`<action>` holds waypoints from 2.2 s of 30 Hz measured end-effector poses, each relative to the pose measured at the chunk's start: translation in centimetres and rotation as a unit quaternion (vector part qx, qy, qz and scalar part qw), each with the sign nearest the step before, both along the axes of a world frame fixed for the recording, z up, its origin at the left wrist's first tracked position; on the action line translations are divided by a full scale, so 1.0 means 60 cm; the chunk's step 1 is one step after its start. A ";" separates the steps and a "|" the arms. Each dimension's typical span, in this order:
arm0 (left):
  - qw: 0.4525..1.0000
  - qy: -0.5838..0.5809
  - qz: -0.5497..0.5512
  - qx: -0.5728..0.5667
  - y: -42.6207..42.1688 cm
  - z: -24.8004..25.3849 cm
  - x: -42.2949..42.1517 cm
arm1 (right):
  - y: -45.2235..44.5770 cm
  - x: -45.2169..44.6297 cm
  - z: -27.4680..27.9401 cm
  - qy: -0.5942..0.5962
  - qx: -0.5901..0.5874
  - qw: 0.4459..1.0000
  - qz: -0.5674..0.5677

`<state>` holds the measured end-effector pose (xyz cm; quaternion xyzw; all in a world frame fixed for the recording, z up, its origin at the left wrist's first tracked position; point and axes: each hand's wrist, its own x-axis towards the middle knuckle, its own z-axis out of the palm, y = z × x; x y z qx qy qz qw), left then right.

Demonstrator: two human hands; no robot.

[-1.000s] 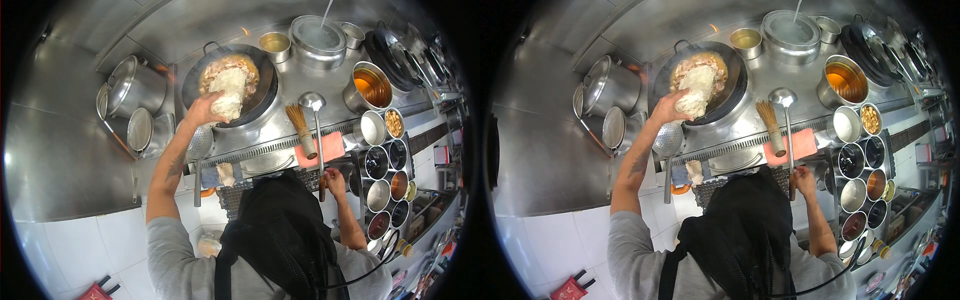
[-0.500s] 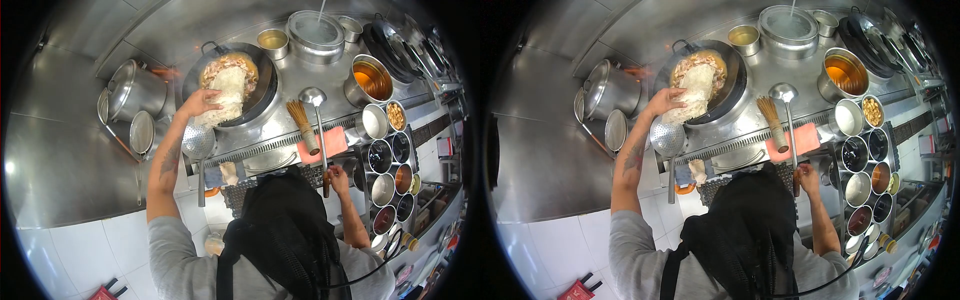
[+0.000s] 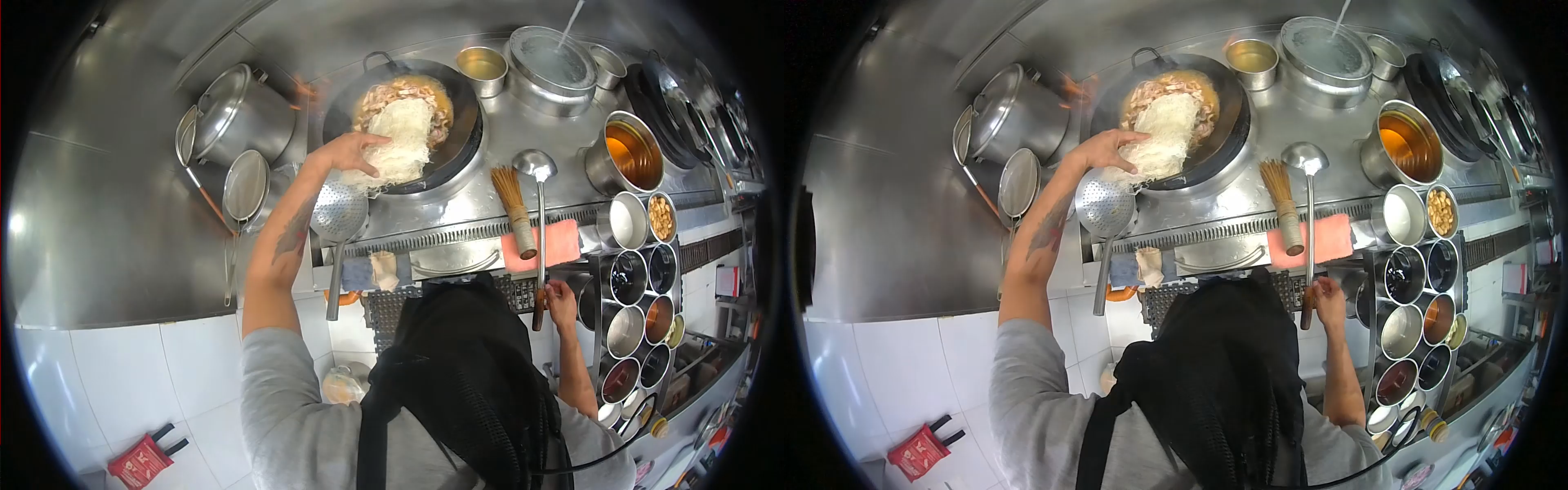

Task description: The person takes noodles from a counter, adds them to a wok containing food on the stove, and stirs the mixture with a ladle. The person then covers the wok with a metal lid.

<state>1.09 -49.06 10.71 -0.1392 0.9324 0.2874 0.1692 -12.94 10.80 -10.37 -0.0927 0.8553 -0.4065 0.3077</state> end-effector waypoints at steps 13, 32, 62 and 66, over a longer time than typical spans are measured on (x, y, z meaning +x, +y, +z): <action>0.987 0.033 0.001 -0.160 -0.016 0.036 -0.001 | 0.002 -0.013 -0.020 0.003 0.016 1.000 -0.005; 0.704 -0.033 0.611 0.362 0.263 -0.319 0.571 | -0.036 0.057 -0.033 0.115 0.101 0.987 0.041; 0.547 -0.203 0.376 0.720 0.299 -0.051 -0.409 | -0.215 -0.340 0.312 -0.342 -0.402 0.847 -0.070; 0.643 -0.215 0.375 0.632 0.302 -0.032 -0.416 | -0.186 -0.252 0.229 0.116 -0.161 0.980 -0.001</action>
